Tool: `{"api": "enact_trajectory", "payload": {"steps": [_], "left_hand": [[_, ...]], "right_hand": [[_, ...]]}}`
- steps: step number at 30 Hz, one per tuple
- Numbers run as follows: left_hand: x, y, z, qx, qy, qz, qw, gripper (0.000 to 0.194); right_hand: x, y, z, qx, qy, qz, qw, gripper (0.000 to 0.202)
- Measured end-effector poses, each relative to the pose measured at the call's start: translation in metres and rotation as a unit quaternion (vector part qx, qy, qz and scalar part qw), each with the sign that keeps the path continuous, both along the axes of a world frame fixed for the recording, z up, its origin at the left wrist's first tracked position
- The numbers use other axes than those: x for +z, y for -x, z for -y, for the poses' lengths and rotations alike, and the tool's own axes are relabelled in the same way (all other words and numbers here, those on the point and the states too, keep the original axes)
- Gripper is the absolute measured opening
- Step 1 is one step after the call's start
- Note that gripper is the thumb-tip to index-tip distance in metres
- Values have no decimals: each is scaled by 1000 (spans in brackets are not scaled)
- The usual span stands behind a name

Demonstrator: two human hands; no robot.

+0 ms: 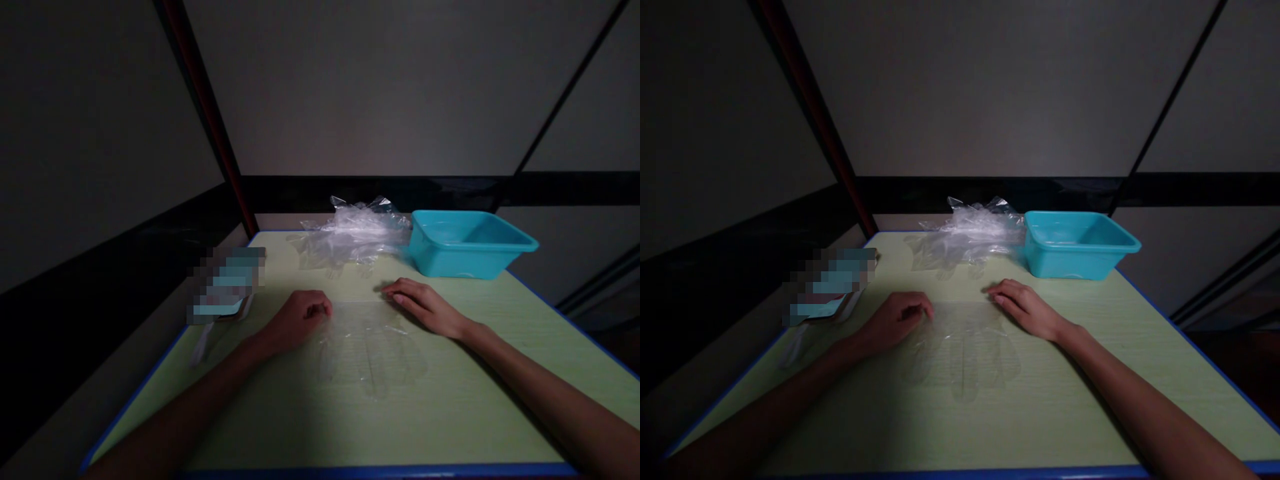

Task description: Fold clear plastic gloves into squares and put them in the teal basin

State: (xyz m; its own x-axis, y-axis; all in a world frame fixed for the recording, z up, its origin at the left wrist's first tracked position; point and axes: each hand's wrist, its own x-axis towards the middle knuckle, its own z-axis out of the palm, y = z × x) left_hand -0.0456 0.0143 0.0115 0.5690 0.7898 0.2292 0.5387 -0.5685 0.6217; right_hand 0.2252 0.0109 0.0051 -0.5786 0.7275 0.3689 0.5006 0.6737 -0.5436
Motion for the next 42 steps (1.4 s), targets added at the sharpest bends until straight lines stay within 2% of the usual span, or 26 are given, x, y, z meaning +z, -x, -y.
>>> {"api": "enact_trajectory", "payload": {"steps": [3, 11, 15, 19, 22, 26, 30, 33, 42], "left_hand": [[-2, -1, 1, 25, -39, -3, 999, 27], [-7, 3, 0, 5, -181, -88, 979, 29], [-6, 3, -1, -2, -192, -127, 973, 29], [-5, 2, -2, -12, -189, -148, 971, 31], [-7, 2, -4, -19, -180, -145, 973, 34], [-9, 3, -7, -19, -177, -131, 975, 35], [-10, 4, -7, -14, -192, -121, 974, 34], [-10, 4, -6, -2, -202, -118, 972, 33], [-11, 3, -6, 11, -209, -113, 971, 27]], "right_hand": [[0, 0, -1, -14, 21, -17, 1000, 23], [-1, 0, -3, -48, 95, -38, 994, 23], [-1, -4, -5, -34, 161, -40, 986, 24], [5, -7, -3, 23, 247, -59, 967, 20], [9, -9, -1, 56, 282, -56, 956, 17], [11, -11, 0, 43, 268, -53, 961, 9], [13, -11, -1, -4, 195, -27, 980, 8], [13, -9, -1, -4, 148, -5, 989, 11], [2, -10, -8, -51, 141, 42, 988, 15]]}}
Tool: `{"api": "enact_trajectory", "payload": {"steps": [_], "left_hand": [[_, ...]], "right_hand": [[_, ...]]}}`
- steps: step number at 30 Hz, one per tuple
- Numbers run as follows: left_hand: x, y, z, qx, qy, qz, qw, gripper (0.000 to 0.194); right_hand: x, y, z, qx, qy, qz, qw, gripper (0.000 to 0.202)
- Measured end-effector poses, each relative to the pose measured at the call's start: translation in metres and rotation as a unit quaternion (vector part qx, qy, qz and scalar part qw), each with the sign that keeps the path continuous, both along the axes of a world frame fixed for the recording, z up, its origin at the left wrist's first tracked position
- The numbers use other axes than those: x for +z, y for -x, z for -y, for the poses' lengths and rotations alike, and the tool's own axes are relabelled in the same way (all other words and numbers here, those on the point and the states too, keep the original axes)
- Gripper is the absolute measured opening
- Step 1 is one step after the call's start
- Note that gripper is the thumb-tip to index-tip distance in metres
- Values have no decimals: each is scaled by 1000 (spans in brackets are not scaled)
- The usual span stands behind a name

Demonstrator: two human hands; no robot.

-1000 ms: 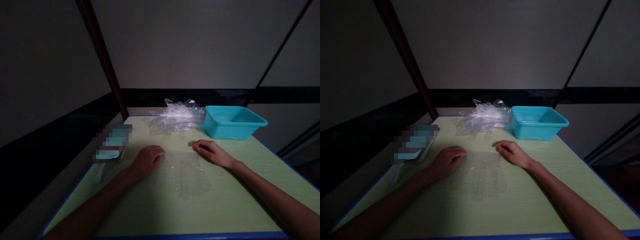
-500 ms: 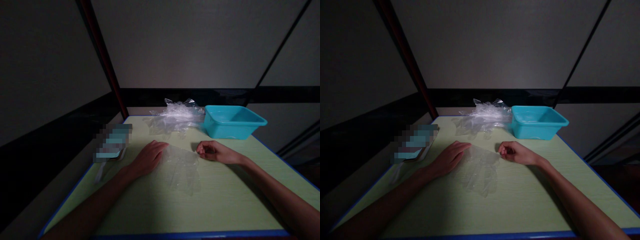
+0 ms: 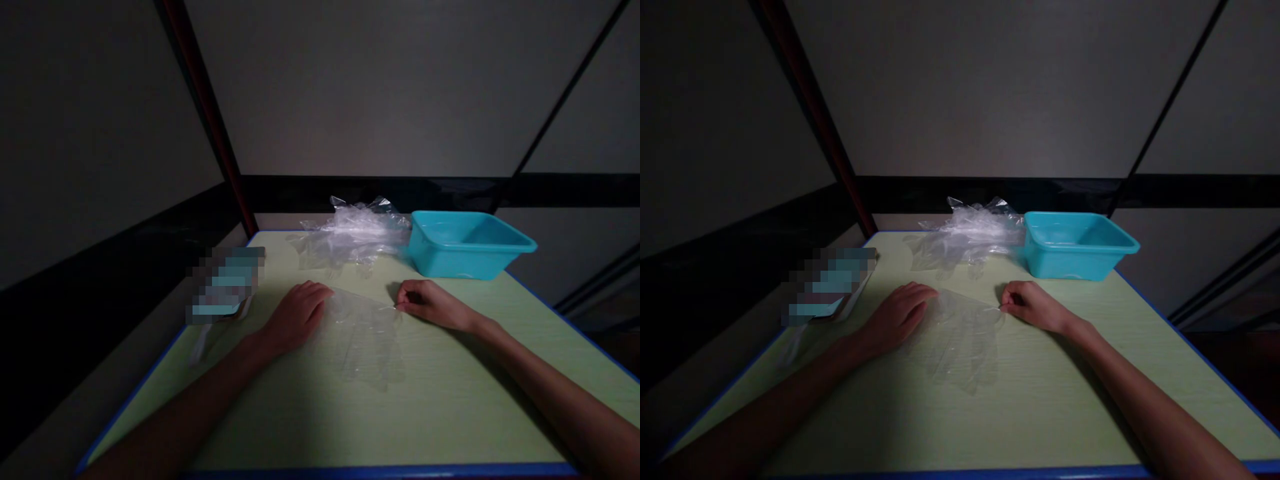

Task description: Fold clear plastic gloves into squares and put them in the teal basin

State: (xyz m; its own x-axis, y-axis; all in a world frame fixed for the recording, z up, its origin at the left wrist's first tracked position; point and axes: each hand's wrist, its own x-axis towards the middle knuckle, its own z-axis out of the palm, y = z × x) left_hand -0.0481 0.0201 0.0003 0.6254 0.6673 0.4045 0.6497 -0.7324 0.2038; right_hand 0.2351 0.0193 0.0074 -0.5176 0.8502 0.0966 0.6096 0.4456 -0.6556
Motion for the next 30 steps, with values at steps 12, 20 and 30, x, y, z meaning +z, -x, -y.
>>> {"api": "enact_trajectory", "payload": {"steps": [12, 20, 30], "left_hand": [[-3, 4, -4, -10, 17, -92, 996, 36], [0, 14, -8, 33, 12, -102, 994, 38], [3, -6, 18, -70, 107, -117, 985, 51]], "right_hand": [[-1, -2, -1, 6, 0, 0, 1000, 13], [0, -1, 0, 5, 3, -4, 1000, 11], [0, 0, 0, 1, 5, -1, 1000, 13]]}}
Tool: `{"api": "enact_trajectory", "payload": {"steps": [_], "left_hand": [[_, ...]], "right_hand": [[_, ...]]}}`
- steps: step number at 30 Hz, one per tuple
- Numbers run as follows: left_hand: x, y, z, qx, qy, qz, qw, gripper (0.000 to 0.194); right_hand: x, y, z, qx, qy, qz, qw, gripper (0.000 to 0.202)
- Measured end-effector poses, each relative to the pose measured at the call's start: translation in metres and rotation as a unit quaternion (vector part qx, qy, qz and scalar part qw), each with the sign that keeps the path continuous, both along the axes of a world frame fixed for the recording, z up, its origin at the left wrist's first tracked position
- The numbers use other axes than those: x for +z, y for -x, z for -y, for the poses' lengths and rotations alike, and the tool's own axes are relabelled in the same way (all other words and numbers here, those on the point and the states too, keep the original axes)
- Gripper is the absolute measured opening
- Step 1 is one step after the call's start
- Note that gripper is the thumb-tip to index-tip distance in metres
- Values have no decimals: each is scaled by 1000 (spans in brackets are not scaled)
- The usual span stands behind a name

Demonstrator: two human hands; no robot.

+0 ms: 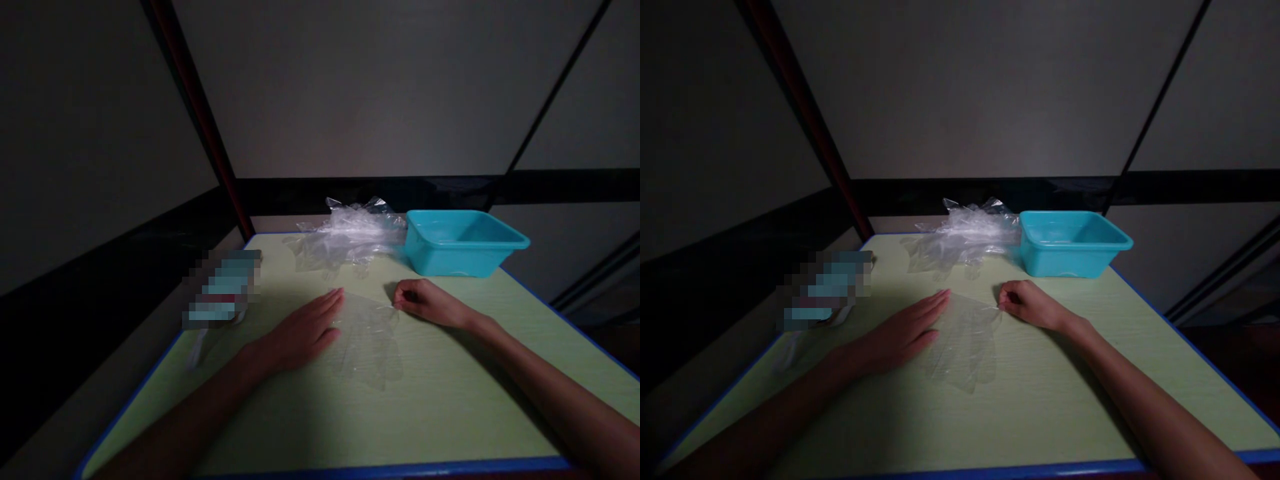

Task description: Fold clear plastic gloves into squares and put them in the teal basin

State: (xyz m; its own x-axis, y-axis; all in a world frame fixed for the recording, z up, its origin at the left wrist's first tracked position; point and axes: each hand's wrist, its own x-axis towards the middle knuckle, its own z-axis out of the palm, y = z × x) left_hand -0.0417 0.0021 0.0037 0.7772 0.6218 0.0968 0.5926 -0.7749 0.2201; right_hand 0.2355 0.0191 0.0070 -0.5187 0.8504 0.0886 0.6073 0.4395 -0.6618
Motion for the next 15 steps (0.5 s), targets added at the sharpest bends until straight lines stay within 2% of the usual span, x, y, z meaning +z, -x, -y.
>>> {"api": "enact_trajectory", "payload": {"steps": [4, 9, 15], "left_hand": [[-1, 0, 0, -3, 9, -20, 1000, 55], [-2, 0, -5, 17, 0, 6, 1000, 53], [-3, -1, -9, 8, -16, -37, 999, 55]], "right_hand": [[-1, -1, -1, 1, 0, 0, 1000, 13], [-1, -1, -1, 1, 1, 2, 1000, 11], [4, 2, 1, -4, 3, 5, 1000, 12]]}}
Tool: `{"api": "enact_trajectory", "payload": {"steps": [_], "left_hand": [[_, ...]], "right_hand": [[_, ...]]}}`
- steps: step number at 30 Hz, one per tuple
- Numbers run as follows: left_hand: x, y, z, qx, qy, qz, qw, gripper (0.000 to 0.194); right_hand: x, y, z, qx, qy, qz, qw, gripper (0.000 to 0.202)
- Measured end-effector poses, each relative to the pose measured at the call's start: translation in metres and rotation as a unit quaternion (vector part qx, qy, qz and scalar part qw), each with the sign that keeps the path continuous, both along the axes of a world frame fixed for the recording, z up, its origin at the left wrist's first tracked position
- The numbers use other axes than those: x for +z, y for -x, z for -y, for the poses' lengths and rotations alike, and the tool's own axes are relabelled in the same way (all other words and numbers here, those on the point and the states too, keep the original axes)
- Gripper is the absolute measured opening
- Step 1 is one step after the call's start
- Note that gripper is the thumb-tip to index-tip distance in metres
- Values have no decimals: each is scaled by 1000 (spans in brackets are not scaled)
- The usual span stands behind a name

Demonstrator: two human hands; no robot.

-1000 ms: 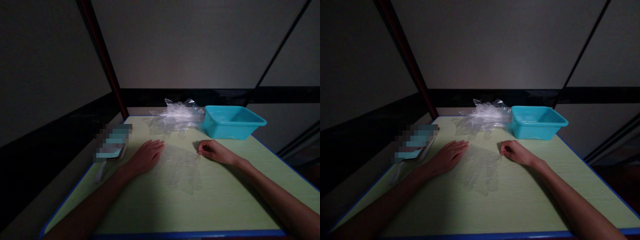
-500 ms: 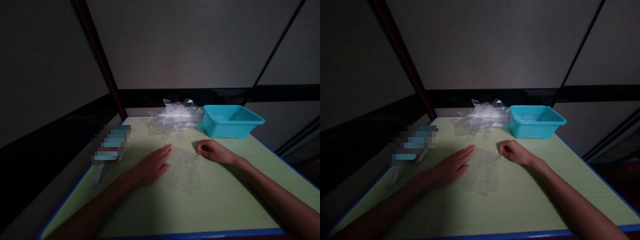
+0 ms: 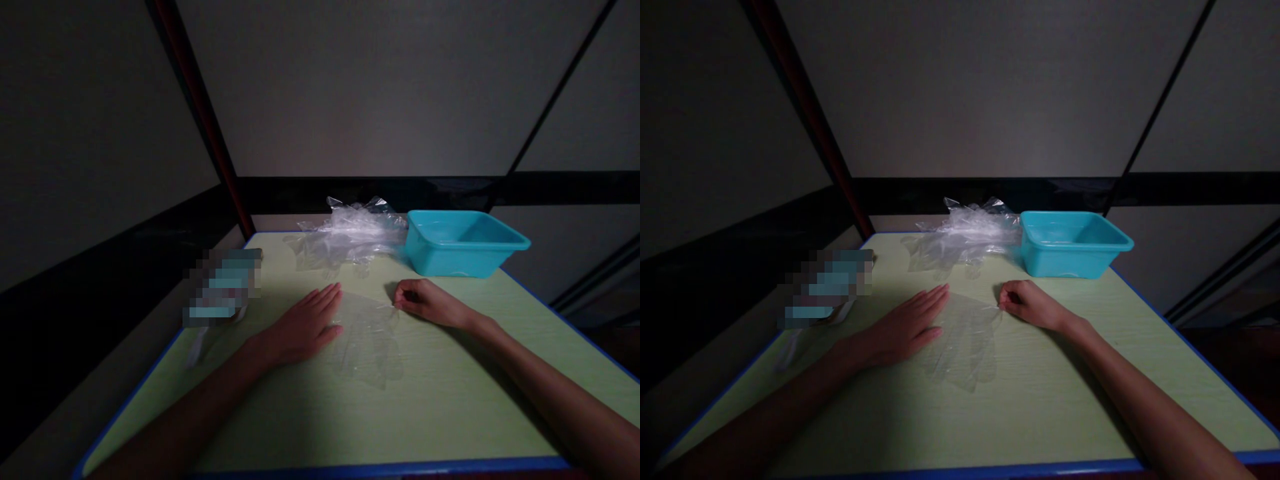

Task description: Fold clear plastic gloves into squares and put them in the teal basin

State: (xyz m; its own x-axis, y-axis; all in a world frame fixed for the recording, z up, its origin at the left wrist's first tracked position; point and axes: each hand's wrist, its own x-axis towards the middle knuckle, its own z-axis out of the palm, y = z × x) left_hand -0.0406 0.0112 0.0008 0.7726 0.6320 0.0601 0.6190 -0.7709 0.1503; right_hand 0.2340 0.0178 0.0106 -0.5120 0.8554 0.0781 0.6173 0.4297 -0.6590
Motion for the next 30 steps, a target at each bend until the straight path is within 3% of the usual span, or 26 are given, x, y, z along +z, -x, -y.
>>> {"api": "enact_trajectory", "payload": {"steps": [8, 19, 30], "left_hand": [[-1, 4, -4, 4, 26, 8, 1000, 56], [-6, 11, -16, 102, 84, 270, 954, 49], [-5, 9, -14, 111, 74, 295, 946, 46]], "right_hand": [[-2, 0, -1, -2, -3, 3, 1000, 14], [0, 0, 1, 13, -35, 34, 999, 9], [0, -1, 4, 33, -53, 57, 996, 9]]}}
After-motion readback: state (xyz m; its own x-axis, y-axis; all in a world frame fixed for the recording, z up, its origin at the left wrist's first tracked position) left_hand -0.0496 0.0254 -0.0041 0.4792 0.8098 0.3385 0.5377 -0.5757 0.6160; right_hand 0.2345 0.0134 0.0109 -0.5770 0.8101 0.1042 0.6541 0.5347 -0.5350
